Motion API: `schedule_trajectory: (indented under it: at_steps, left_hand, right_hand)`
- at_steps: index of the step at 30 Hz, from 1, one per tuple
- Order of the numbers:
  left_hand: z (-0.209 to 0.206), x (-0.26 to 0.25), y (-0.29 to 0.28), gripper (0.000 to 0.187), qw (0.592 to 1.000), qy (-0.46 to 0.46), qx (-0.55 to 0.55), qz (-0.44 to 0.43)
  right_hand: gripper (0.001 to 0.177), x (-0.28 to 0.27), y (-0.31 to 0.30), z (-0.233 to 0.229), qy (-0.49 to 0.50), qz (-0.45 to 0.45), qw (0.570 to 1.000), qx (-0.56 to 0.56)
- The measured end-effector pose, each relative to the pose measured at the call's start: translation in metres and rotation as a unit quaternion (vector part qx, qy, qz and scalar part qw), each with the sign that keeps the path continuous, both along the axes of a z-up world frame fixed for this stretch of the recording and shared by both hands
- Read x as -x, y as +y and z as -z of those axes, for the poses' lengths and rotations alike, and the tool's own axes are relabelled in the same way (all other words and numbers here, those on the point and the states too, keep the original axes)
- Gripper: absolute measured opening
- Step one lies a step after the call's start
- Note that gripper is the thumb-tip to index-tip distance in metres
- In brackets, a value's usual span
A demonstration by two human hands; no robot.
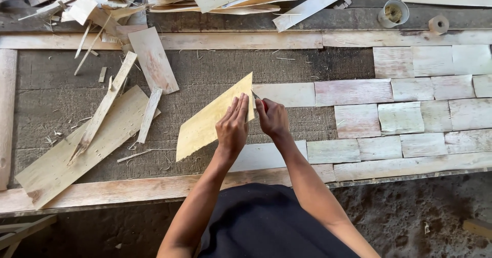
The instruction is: The person uses a red utility knife to cut a rectangular piece of light-colored wood on a workbench. They trim the edges and then place the cut piece into a gap in a partially assembled wooden panel. The person repeats this process with another piece of wood.
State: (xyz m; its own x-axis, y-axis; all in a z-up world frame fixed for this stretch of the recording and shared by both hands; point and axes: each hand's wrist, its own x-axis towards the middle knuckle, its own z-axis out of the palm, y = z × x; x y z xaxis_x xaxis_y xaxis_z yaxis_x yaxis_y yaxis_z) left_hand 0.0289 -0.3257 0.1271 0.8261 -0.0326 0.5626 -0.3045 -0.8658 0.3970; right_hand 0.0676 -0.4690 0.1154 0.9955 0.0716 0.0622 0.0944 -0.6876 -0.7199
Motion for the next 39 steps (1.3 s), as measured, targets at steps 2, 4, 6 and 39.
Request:
schedule_trajectory:
  at_steps: [2,4,6,39]
  left_hand:
    - [0.001,-0.001,0.002,0.048,1.000,-0.002,0.001,0.000]
    - [0.001,-0.002,0.002,0.049,1.000,-0.005,0.003,0.002]
    - [0.001,-0.002,0.003,0.053,1.000,-0.012,-0.009,0.004]
    - [0.000,0.023,-0.011,0.040,0.995,-0.095,0.037,-0.004]
  right_hand:
    - [0.065,-0.001,0.001,0.000,-0.003,-0.002,1.000,0.005]
    - [0.064,-0.001,0.001,-0.002,-0.007,-0.001,1.000,0.010]
    - [0.065,-0.002,0.004,-0.007,0.003,0.008,1.000,0.010]
    - [0.062,-0.017,0.000,-0.043,0.204,0.003,0.924,-0.324]
